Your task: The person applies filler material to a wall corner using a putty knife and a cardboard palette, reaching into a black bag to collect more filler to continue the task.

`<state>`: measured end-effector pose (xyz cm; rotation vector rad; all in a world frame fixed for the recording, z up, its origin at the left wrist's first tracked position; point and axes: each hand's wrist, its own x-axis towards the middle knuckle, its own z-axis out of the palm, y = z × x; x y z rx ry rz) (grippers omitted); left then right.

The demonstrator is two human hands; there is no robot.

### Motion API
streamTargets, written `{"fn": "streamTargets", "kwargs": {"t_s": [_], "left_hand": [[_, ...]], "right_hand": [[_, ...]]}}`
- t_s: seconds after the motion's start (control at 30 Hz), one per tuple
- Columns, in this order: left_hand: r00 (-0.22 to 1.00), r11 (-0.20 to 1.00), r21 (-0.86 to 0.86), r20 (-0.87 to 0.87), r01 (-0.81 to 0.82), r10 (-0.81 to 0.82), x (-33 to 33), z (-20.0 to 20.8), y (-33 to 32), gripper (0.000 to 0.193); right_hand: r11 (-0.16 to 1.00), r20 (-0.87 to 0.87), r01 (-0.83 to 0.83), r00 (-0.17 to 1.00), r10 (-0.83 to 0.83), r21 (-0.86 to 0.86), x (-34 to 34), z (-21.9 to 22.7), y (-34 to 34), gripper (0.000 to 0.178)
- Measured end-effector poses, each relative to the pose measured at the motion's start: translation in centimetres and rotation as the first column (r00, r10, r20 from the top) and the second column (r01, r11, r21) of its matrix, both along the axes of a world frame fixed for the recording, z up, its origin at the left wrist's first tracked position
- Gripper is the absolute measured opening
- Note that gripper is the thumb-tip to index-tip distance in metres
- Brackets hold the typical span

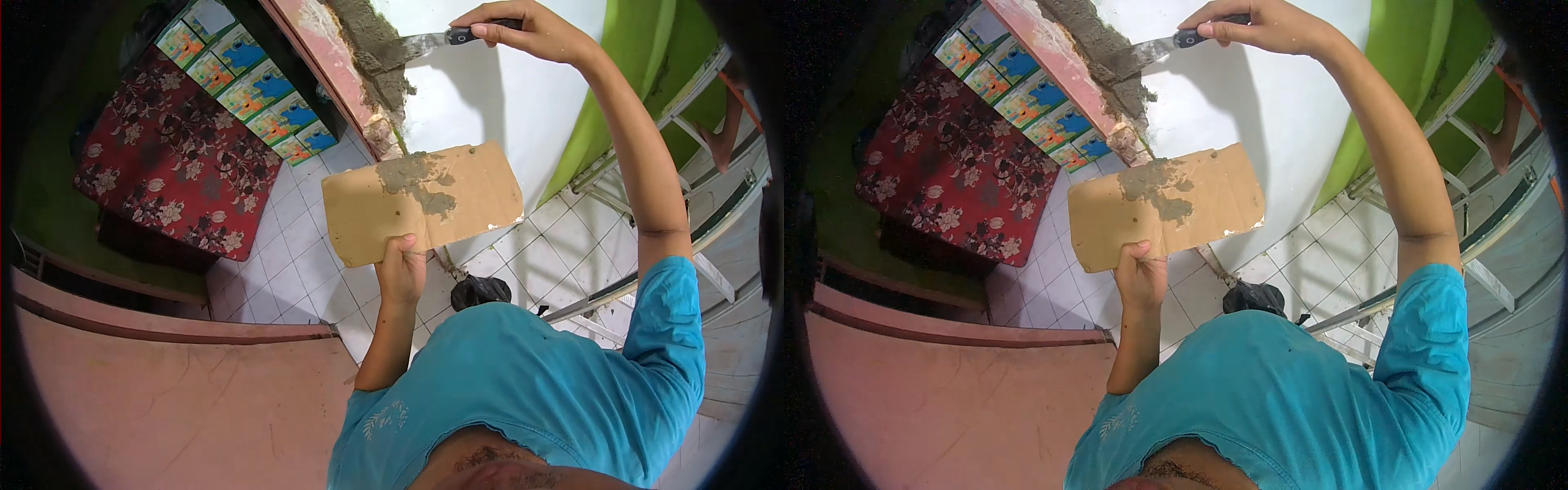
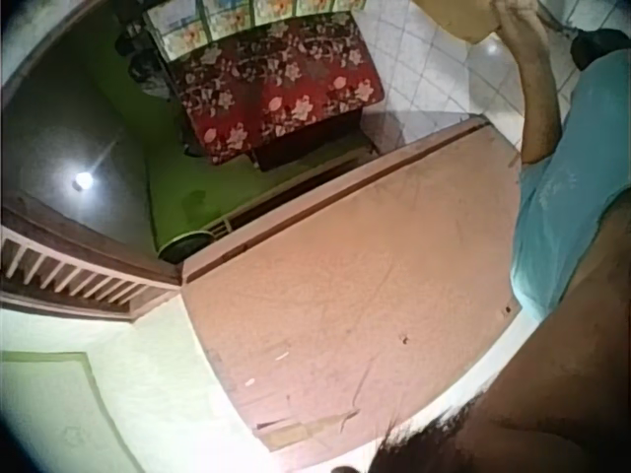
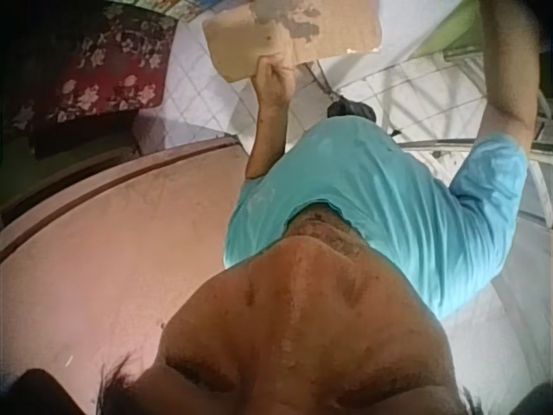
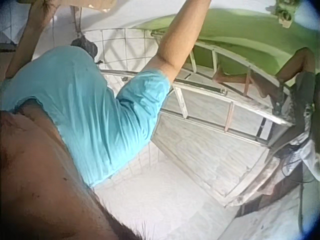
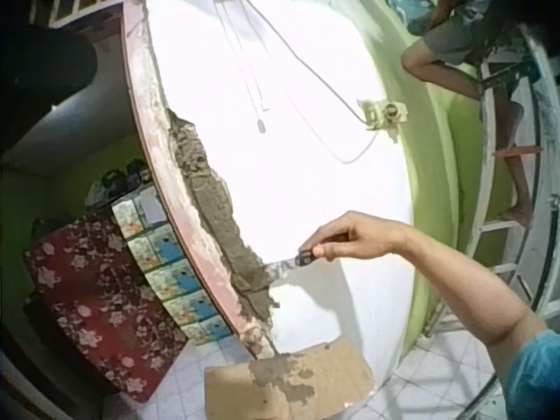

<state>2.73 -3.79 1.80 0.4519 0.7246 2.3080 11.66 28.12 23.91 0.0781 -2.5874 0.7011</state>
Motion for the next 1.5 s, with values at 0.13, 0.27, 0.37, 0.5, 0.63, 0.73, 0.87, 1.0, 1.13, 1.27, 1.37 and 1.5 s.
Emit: {"fn": "streamTargets", "kwargs": {"t_s": [0.13,0.27,0.37,0.5,0.63,0.73,0.87,1.0,1.13,1.27,1.37,1.5], "left_hand": [[1.000,0.999,0.038,0.009,0.018,-0.019,0.0,-0.1,-0.1,0.059],[1.000,1.000,0.027,0.012,0.001,-0.002,0.3,0.0,-0.2,0.059],[1.000,0.998,-0.060,-0.003,-0.025,0.025,0.3,0.3,0.3,0.064],[1.000,0.998,-0.055,0.020,-0.023,0.024,0.1,-0.3,0.2,0.063],[0.997,0.995,-0.083,0.059,0.058,-0.053,-0.8,-1.7,0.3,0.065],[0.990,0.990,-0.100,0.114,0.097,-0.085,-1.9,-3.7,0.0,0.067],[0.984,0.970,-0.185,0.117,0.156,-0.135,-2.5,-5.7,-0.7,0.068],[0.964,0.955,-0.161,0.135,0.250,-0.230,-3.6,-8.6,-1.2,0.066],[0.963,0.943,-0.213,0.140,0.256,-0.230,-5.7,-14.0,-0.8,0.061],[0.956,0.927,-0.245,0.157,0.282,-0.249,-6.9,-15.6,-1.3,0.059],[0.928,0.912,-0.194,0.165,0.363,-0.334,-8.0,-13.4,0.5,0.059],[0.930,0.902,-0.248,0.192,0.354,-0.312,-7.6,-15.2,-0.2,0.060]], "right_hand": [[0.997,0.102,-0.074,0.992,0.075,-0.016,-0.1,-1.9,0.4,0.032],[1.000,0.025,-0.026,0.999,0.026,-0.009,0.1,-2.3,0.6,0.032],[0.998,0.005,-0.038,0.999,0.039,-0.057,1.5,-2.5,-0.5,0.031],[0.998,-0.001,0.023,1.000,-0.023,-0.064,3.9,-5.1,-3.3,0.029],[0.935,0.042,0.208,0.978,-0.204,-0.286,6.3,-9.0,-5.6,0.027],[0.873,0.059,0.288,0.956,-0.289,-0.393,7.1,-12.4,-6.6,0.027],[0.796,0.108,0.468,0.879,-0.465,-0.384,8.3,-15.8,-9.4,0.025],[0.821,0.034,0.531,0.843,-0.537,-0.210,7.9,-19.3,-13.3,0.024],[0.812,0.030,0.583,0.813,-0.582,-0.027,7.6,-21.9,-16.7,0.023],[0.819,0.008,0.573,0.819,-0.574,0.030,8.4,-26.6,-19.1,0.023],[0.769,0.027,0.623,0.779,-0.627,-0.143,7.9,-25.0,-19.0,0.024],[0.632,0.108,0.611,0.754,-0.648,-0.477,9.1,-28.4,-20.5,0.026]]}}
